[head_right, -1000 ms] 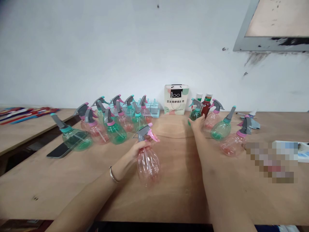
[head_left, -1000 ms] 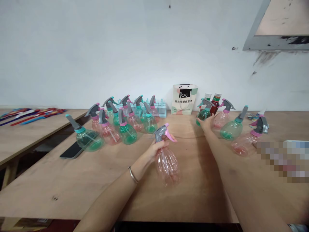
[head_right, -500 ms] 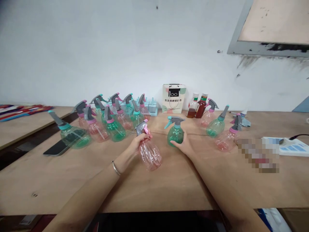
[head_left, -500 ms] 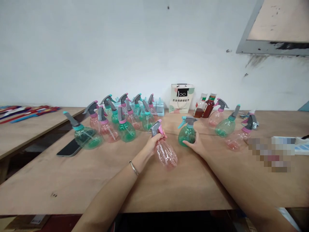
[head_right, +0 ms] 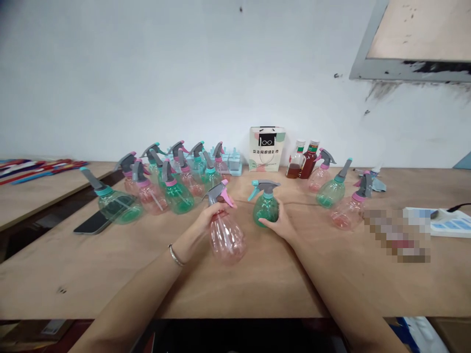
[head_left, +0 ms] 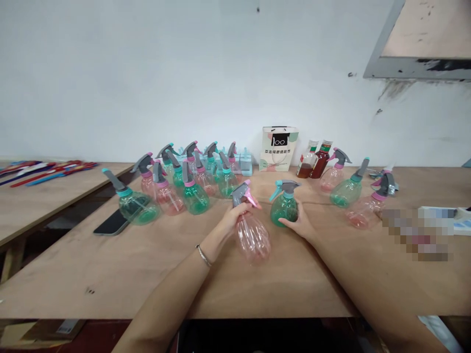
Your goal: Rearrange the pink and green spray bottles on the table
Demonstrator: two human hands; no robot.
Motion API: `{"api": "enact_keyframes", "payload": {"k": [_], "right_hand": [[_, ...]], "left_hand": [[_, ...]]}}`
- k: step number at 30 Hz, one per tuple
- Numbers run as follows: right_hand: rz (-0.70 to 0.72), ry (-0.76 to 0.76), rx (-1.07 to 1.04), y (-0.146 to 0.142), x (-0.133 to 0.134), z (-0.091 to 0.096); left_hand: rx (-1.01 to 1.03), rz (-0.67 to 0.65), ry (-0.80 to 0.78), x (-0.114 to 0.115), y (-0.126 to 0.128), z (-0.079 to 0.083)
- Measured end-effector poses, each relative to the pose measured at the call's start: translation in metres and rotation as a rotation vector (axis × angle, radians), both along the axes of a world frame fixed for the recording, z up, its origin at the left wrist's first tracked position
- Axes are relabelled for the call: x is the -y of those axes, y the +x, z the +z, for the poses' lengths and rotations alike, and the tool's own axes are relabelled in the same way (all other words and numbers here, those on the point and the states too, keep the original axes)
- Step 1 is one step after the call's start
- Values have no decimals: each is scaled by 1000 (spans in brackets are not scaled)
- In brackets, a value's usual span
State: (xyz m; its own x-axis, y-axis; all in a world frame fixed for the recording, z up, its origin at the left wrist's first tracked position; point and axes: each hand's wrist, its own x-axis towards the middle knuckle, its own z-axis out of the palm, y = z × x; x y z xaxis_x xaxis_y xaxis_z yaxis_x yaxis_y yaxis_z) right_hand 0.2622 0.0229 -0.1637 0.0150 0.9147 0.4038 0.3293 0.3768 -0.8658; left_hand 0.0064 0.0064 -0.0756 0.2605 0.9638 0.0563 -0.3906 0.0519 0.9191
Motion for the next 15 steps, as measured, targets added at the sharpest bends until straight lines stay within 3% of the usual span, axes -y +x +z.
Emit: {"api": "enact_keyframes", "payload": {"k": [3,6,11,15], "right_hand": [[2,2,-2,0,0,0],[-4,6,4,-1,-1,0],[-9,12,21,0,-1,1],[-13,4,21,0,1,2]], "left_hand": [[-46,-76,124,1,-1,1],[-61,-66,188,1,2,-1],[-64,114,213,-1,4,1],[-241,235,417,-5,-9,15]]}}
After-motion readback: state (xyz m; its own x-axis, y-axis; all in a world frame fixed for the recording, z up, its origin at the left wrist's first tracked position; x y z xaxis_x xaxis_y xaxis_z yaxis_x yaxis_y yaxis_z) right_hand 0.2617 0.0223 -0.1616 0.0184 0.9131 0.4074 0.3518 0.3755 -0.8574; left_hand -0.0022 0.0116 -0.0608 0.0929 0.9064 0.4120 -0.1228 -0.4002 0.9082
